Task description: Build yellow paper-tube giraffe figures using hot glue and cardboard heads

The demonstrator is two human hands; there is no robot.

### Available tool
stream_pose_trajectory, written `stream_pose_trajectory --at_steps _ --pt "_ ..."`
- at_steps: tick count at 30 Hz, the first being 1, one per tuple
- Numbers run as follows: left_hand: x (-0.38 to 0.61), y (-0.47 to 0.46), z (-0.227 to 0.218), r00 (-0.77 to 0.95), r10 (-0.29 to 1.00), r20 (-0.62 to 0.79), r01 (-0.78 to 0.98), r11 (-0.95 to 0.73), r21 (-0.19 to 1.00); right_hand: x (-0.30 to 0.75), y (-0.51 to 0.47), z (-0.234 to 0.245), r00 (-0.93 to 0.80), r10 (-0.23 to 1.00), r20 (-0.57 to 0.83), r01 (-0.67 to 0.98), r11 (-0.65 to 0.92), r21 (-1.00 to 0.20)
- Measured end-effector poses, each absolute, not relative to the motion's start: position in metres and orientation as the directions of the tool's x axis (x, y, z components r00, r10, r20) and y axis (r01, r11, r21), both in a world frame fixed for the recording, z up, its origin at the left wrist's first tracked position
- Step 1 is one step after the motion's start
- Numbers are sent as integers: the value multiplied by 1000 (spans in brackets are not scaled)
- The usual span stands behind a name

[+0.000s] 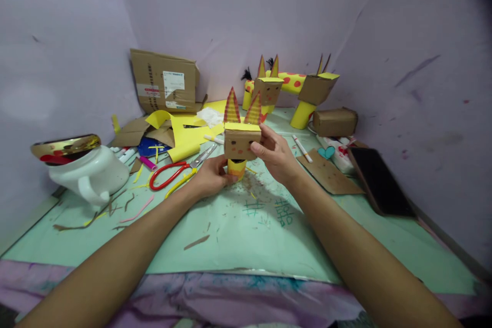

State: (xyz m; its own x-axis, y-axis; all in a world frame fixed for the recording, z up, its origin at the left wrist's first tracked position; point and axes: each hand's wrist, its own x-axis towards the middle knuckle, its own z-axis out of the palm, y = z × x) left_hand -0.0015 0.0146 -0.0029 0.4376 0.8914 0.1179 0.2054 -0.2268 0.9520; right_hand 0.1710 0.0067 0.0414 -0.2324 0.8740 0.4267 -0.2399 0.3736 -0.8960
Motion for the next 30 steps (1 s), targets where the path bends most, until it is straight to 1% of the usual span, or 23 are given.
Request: stream_pose_trajectory --at_steps 5,11,16,18,21,25,27,30 --pt "-2 16 -6 443 887 128 188 -232 955 170 5 42 -241 873 424 -239 370 -898" --pt "-1 16 -5 438 889 131 217 -246 945 170 7 39 -243 871 427 -216 381 -899" --pt "-1 16 -3 437 890 127 230 -248 941 170 10 37 -262 858 442 -260 378 -888" --pt "-2 15 -2 429 896 116 259 -245 934 170 11 37 -233 868 438 -272 375 -886" --pt "-3 14 -1 395 913 101 318 -239 917 172 15 37 -131 892 434 -308 379 -873" --pt "-3 12 1 388 914 120 338 -263 904 180 24 35 -24 927 374 -409 333 -850" --pt "-3 12 1 400 907 130 336 -277 900 184 27 36 0 935 356 -461 316 -829" --pt "-3 12 1 406 904 132 338 -283 898 188 27 38 -4 928 373 -498 322 -805"
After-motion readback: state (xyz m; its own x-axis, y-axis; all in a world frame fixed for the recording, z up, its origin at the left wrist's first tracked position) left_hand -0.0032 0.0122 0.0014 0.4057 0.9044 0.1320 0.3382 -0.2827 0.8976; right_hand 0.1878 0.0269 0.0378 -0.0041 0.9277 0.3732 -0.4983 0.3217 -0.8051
